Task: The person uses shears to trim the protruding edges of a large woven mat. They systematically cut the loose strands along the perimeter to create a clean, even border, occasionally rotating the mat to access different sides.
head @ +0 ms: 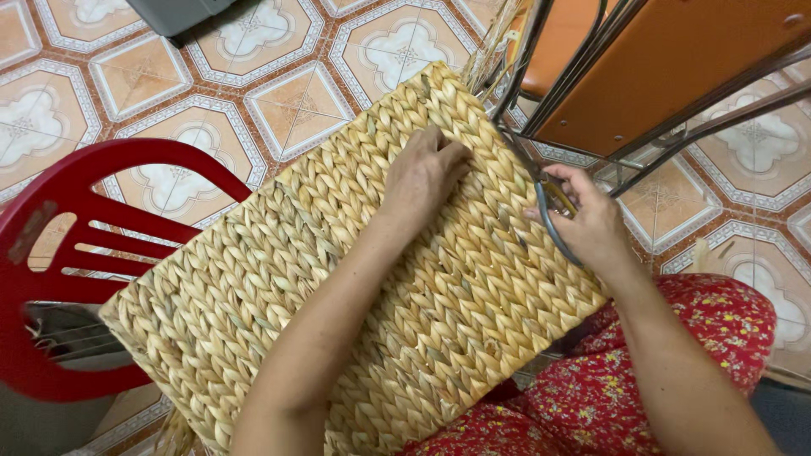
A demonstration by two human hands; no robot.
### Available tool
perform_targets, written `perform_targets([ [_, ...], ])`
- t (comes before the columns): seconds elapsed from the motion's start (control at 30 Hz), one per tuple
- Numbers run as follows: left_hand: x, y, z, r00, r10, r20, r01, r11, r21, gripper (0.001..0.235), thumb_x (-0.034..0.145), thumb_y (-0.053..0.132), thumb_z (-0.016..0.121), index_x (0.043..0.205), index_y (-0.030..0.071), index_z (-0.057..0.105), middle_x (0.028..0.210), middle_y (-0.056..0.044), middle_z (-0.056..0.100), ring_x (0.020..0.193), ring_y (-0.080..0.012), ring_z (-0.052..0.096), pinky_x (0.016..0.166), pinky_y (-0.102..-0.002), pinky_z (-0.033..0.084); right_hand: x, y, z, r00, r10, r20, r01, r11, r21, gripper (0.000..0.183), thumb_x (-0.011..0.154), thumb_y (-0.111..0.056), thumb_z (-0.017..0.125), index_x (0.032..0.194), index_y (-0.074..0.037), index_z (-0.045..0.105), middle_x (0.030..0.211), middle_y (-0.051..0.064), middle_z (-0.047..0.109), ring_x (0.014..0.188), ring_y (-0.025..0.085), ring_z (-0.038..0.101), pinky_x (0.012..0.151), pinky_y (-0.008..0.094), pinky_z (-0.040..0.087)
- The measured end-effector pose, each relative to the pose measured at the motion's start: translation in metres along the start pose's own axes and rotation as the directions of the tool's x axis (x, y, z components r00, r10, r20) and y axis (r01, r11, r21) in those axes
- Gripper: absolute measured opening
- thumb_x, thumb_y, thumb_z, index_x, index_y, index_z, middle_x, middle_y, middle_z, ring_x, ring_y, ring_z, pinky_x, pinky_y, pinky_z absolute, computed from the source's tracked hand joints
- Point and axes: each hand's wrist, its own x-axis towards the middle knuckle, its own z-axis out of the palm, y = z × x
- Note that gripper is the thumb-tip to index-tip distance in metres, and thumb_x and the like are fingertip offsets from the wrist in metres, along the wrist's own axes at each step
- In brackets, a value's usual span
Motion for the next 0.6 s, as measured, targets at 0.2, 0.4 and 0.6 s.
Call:
perform_targets([
  [0.2, 0.012, -0.012, 0.014, 0.984, -0.146, 0.104, 0.153, 0.986, -0.062, 0.021, 0.099, 0.029, 0.068, 0.096, 0.008, 0.072, 0.09, -0.008, 0.064, 0.084, -0.0206, 0.062, 0.073, -0.035, 0.058, -0.012, -0.021, -0.016, 0.987, -0.159, -0.036, 0.158, 0.987, -0.037, 0.063, 0.078, -0.027, 0.087, 0.133, -0.014, 0.06, 0.104, 0.007, 0.072, 0.094, 0.019, 0.071, 0.081, 0.039, 0.055],
  [0.4, 0.017, -0.037, 0.014, 0.828, -0.489, 0.275, 0.557, 0.658, -0.506, 0.023, 0.097, 0.029, 0.063, 0.093, 0.009, 0.072, 0.089, -0.003, 0.068, 0.075, -0.0139, 0.057, 0.067, -0.029, 0.054, -0.024, -0.039, -0.026, 0.958, -0.283, 0.045, 0.273, 0.855, -0.441, 0.069, 0.068, -0.028, 0.089, 0.131, -0.021, 0.062, 0.107, 0.009, 0.068, 0.098, 0.03, 0.069, 0.082, 0.046, 0.057],
  [0.6, 0.017, -0.038, -0.013, 0.819, -0.547, 0.173, 0.477, 0.483, -0.734, 0.014, 0.099, 0.023, 0.063, 0.1, 0.011, 0.07, 0.089, 0.002, 0.072, 0.075, -0.0062, 0.062, 0.068, -0.023, 0.056, -0.003, -0.018, -0.007, 0.948, -0.315, 0.047, 0.312, 0.891, -0.329, 0.064, 0.072, -0.038, 0.088, 0.127, -0.018, 0.063, 0.102, 0.009, 0.069, 0.095, 0.03, 0.068, 0.077, 0.046, 0.054],
])
